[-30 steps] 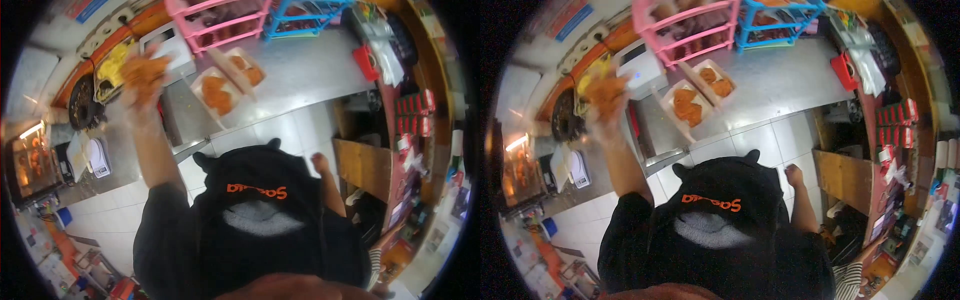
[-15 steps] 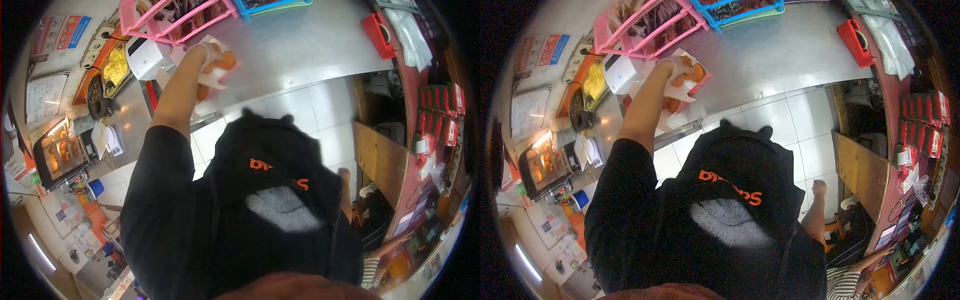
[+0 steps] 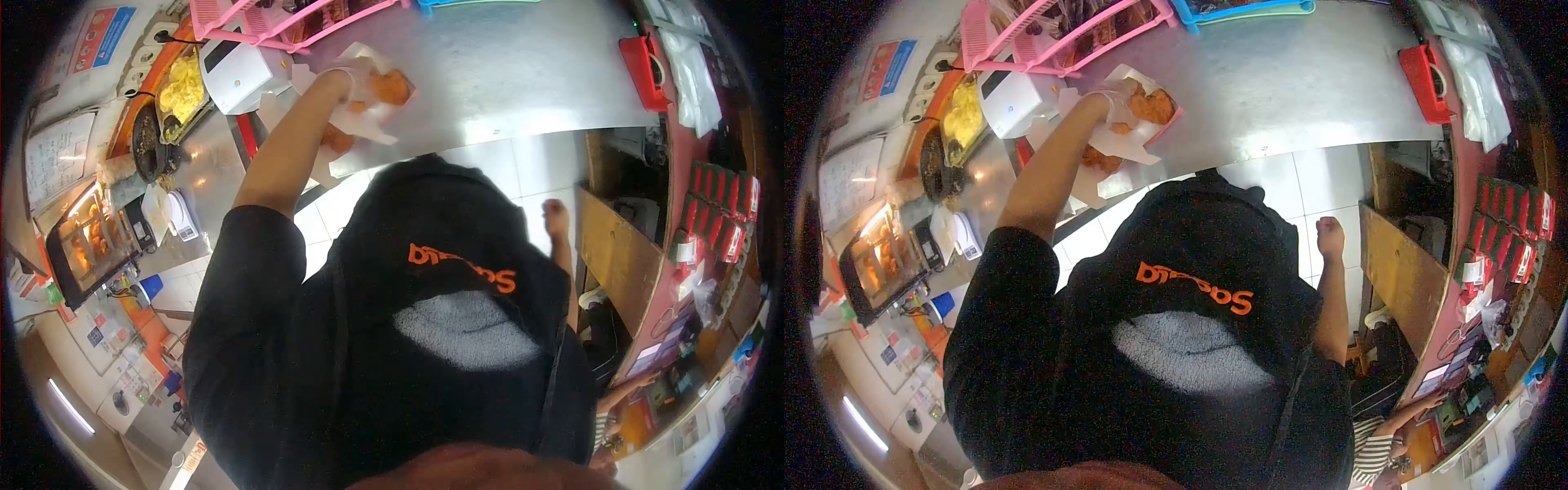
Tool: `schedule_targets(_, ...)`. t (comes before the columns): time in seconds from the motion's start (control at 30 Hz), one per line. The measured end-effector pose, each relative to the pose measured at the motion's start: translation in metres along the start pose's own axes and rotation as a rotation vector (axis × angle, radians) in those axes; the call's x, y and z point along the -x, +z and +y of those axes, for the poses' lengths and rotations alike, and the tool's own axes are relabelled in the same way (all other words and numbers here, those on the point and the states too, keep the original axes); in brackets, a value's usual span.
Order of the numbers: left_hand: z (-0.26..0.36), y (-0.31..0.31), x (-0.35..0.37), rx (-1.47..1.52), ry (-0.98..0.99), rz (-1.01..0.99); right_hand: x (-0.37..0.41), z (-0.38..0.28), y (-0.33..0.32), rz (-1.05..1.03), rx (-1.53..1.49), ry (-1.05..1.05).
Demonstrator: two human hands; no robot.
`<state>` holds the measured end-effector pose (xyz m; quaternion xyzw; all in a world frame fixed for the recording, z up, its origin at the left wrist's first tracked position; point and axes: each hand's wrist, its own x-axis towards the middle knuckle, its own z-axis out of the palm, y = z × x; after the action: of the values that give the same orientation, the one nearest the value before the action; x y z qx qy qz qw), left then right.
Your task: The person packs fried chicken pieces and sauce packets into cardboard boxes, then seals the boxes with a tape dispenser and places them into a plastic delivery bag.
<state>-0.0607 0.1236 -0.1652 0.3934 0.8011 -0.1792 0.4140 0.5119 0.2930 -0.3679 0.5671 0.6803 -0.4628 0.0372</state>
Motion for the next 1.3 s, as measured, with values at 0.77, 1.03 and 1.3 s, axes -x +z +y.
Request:
schedule_targets(0.77, 0.011, 0.015, 0.01, -0.095, 0.18, -0.04, -0.03, -0.059, 0.042, -0.026, -0.045, -0.035)
schedule_targets(1.03, -0.038, -0.025, 0.031, -0.121, -0.219, 0.338, -0.011, -0.297, 0.056, 0.006, 0.073, -0.481)
schedule_targets(1.3, -0.002, -0.005, 0.123, 0.398, -0.584, 0.633, -0.098, -0.471, 0.212, -0.306, 0.006, -1.054)
